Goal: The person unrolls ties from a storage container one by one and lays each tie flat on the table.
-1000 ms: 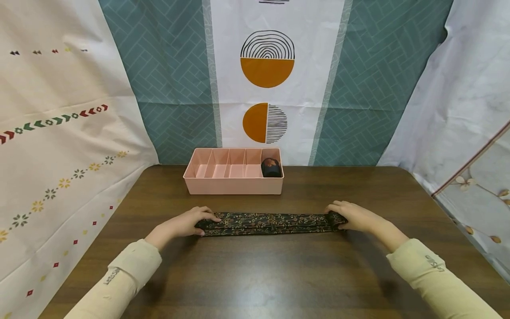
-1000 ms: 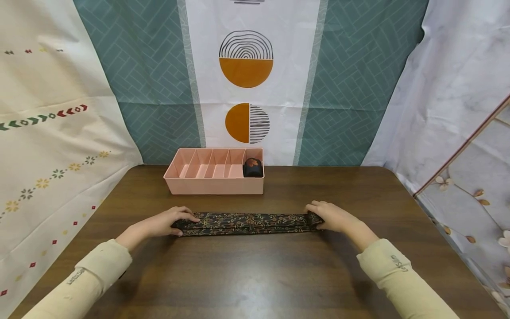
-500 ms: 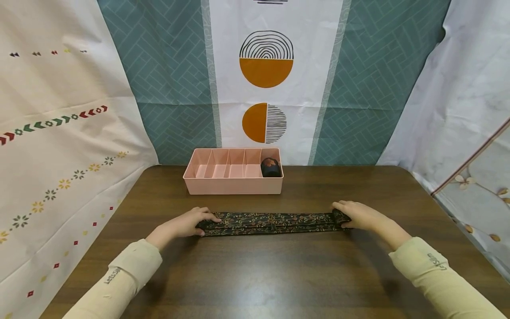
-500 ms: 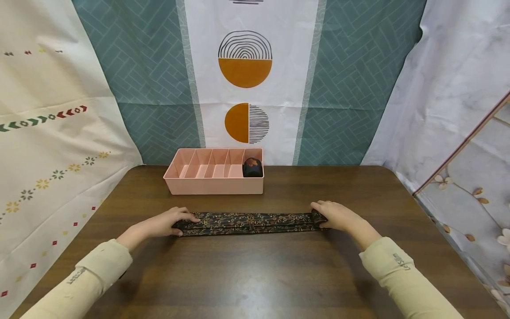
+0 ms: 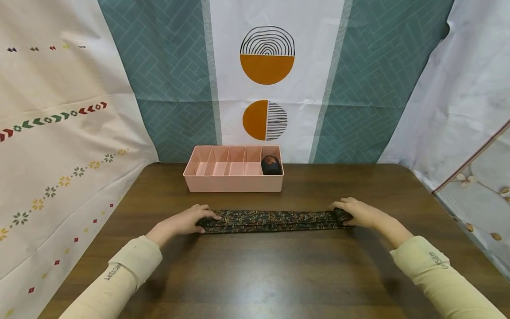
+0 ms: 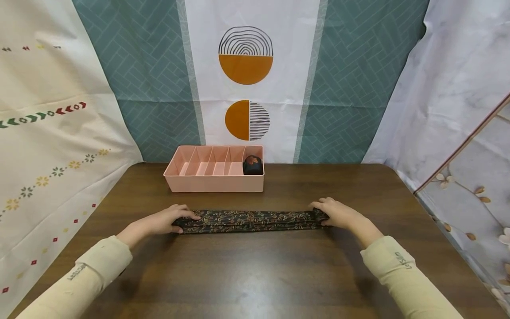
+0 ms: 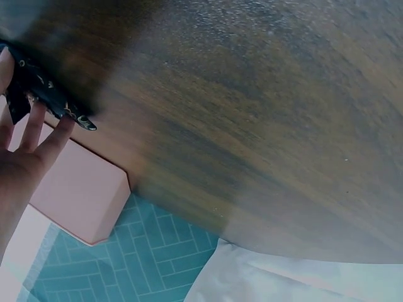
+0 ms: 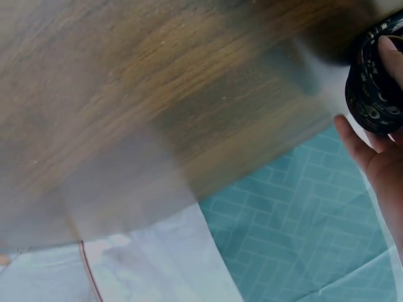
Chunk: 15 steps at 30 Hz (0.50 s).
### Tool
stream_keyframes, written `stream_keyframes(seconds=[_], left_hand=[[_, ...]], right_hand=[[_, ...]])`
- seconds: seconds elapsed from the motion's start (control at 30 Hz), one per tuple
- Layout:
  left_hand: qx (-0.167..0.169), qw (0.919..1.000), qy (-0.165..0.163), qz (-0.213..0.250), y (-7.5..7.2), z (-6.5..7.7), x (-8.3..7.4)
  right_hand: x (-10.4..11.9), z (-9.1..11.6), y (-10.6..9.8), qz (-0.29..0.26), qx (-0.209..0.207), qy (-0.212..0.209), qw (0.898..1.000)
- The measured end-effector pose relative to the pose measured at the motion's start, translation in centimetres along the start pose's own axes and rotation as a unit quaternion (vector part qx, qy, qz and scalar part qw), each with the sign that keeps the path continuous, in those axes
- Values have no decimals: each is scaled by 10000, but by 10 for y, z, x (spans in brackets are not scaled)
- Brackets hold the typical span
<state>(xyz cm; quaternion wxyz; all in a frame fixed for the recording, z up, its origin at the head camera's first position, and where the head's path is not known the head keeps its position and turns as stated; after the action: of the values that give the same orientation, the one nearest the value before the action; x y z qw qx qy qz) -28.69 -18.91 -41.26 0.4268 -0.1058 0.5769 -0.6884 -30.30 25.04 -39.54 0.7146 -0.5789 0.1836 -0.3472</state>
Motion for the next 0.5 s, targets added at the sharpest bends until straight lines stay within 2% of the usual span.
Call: stream_keyframes(seconds=[0.17,0.5], left_hand=[[4,10000,8,39,-3,0,0],[2,10000,26,28,-1,-2,1]], right_hand=[[-6,2,-1,82,-41,144,9999],[-9,5,0,25,17,-36,10000]])
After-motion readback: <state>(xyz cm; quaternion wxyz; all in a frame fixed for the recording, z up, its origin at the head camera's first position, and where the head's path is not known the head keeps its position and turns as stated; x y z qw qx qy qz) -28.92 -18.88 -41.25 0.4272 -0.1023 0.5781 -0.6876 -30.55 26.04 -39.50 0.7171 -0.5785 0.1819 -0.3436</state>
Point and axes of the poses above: each hand's wrist, its own z-axis away from the middle knuckle, its own y-axis out of the palm, x = y × z, the point moved 5 cm from there along -z, towards the middle knuckle, and after that the axes turned 14 degrees about x, right-handed, at the moved point
